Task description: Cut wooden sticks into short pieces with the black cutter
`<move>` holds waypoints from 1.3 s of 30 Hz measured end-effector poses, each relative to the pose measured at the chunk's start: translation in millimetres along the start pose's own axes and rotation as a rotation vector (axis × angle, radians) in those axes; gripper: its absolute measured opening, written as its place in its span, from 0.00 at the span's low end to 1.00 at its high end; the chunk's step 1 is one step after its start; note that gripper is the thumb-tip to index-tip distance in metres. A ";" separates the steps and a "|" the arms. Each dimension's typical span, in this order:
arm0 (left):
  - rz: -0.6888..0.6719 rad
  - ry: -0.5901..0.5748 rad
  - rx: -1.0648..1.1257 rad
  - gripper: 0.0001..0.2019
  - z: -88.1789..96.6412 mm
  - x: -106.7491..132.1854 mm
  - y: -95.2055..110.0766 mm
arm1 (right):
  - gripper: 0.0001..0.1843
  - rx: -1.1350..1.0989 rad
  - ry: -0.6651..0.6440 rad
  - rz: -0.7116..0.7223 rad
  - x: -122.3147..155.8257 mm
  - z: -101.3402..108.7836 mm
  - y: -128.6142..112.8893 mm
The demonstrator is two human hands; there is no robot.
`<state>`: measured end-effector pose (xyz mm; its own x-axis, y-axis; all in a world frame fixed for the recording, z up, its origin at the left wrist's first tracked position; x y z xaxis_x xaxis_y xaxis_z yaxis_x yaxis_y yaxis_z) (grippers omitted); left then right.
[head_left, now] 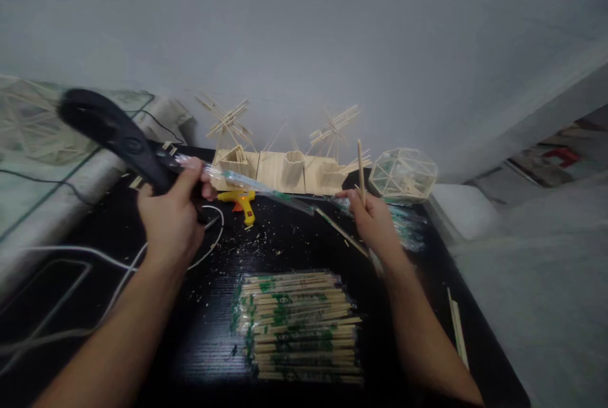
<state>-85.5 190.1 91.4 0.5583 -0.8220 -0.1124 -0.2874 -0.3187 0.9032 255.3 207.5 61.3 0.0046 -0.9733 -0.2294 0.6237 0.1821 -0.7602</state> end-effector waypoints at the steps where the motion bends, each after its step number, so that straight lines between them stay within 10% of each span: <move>1: 0.023 -0.034 -0.005 0.12 -4.5 3.4 -8.2 | 0.24 -0.050 0.028 0.038 3.3 0.1 -9.6; 8: 0.217 -0.412 -0.323 0.11 -37.4 47.9 -67.0 | 0.15 -0.169 -0.367 0.075 37.8 -50.5 -47.9; 19: 0.430 -0.688 -0.301 0.13 -60.1 85.8 -90.5 | 0.13 -0.128 -0.514 -0.100 58.1 -47.3 -18.6; 27: 0.309 -0.655 -0.359 0.14 -52.8 64.2 -60.0 | 0.09 0.628 -0.130 -0.120 13.7 60.5 52.4; 30: 0.299 -0.617 -0.349 0.13 -47.5 56.6 -53.8 | 0.09 0.677 -0.101 -0.142 -0.5 71.3 73.7; 39: 0.235 -0.585 -0.395 0.14 -39.0 39.3 -42.8 | 0.15 0.323 -0.304 0.038 21.2 -12.9 19.8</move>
<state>-21.0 189.8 64.5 -0.0211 -0.9998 -0.0007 0.0151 -0.0011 0.9999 257.7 192.3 33.5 0.2323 -0.9723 -0.0276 0.8307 0.2130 -0.5143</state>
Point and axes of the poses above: each hand's wrist, its own x-axis away from the middle knuckle, its own z-axis out of the back of the hand, y = z × x, the point moved 8 cm from there along -x, towards the middle knuckle, and after that the axes turned 3 degrees about z, right-handed, at the moved point
